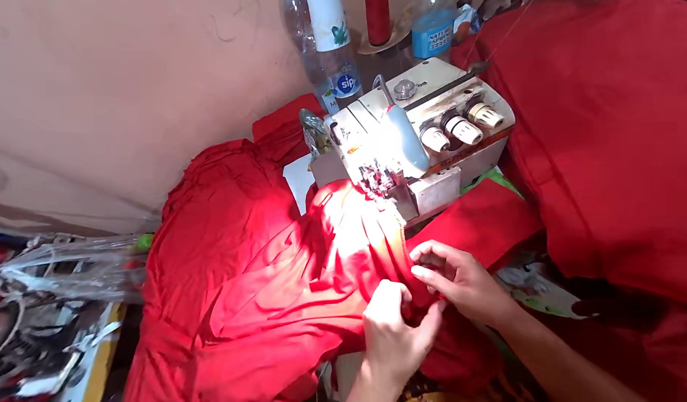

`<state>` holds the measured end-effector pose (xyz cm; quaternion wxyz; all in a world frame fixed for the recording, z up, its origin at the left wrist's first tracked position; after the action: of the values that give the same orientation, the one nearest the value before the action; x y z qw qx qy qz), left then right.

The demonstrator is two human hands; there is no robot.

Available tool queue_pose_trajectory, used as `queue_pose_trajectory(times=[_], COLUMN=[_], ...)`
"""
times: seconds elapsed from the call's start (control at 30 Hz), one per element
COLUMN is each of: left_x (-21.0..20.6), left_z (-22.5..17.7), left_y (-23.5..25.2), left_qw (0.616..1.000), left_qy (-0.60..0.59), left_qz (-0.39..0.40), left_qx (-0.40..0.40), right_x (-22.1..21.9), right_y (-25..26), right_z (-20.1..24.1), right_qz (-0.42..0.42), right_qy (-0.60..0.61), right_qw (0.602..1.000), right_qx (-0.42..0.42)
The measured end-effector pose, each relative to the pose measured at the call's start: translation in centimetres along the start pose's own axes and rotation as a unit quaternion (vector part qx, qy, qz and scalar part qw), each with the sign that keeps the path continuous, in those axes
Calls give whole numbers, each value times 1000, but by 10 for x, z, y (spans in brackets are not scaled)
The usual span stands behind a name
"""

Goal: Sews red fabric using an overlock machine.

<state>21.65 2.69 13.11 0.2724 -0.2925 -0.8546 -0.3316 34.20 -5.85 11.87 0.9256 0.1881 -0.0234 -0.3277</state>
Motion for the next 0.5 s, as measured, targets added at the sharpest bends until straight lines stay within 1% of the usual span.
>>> queue_pose_trajectory(times=[0.07, 0.13, 0.17, 0.23, 0.3, 0.33, 0.37, 0.4, 0.43, 0.47, 0.5], left_x=[-16, -17, -12, 1, 19, 29, 39, 50, 60, 69, 77], left_z=[3, 4, 5, 9, 16, 20, 24, 26, 25, 21, 16], left_y=[-10, -9, -7, -6, -2, 2, 9, 17, 28, 40, 53], left_qw=[999, 999, 998, 990, 974, 961, 940, 912, 883, 869, 882], left_qy=[27, -7, -40, -107, -159, -192, -235, -292, -337, -358, -341], left_qz=[-39, -47, -42, -27, -27, -31, -28, -13, -4, 3, 13], left_qx=[-14, 3, 24, 86, 160, 198, 244, 289, 326, 341, 326], right_x=[-1, 1, 4, 11, 14, 12, 7, 0, -9, -18, -29], right_y=[0, -2, -3, -7, -11, -13, -15, -17, -18, -15, -8], right_z=[3, 5, 6, 8, 9, 11, 13, 16, 19, 23, 28], right_qz=[13, 20, 22, 27, 40, 60, 92, 137, 200, 280, 368], right_qy=[13, 8, -8, -78, -163, -192, -211, -223, -229, -232, -230], right_qw=[1000, 999, 999, 994, 980, 972, 963, 955, 945, 928, 901], right_qx=[10, 34, 48, 75, 108, 124, 138, 140, 121, 77, 12])
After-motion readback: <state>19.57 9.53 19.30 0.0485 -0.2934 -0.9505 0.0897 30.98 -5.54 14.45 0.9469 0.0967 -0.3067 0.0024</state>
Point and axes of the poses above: each hand's wrist, its own y-axis towards the middle knuckle, its own x-axis out of the back of the hand, z = x × y, the point moved 3 cm from there along y, towards the middle knuckle, and after that the axes turned 14 degrees about x, right-handed, at the moved point
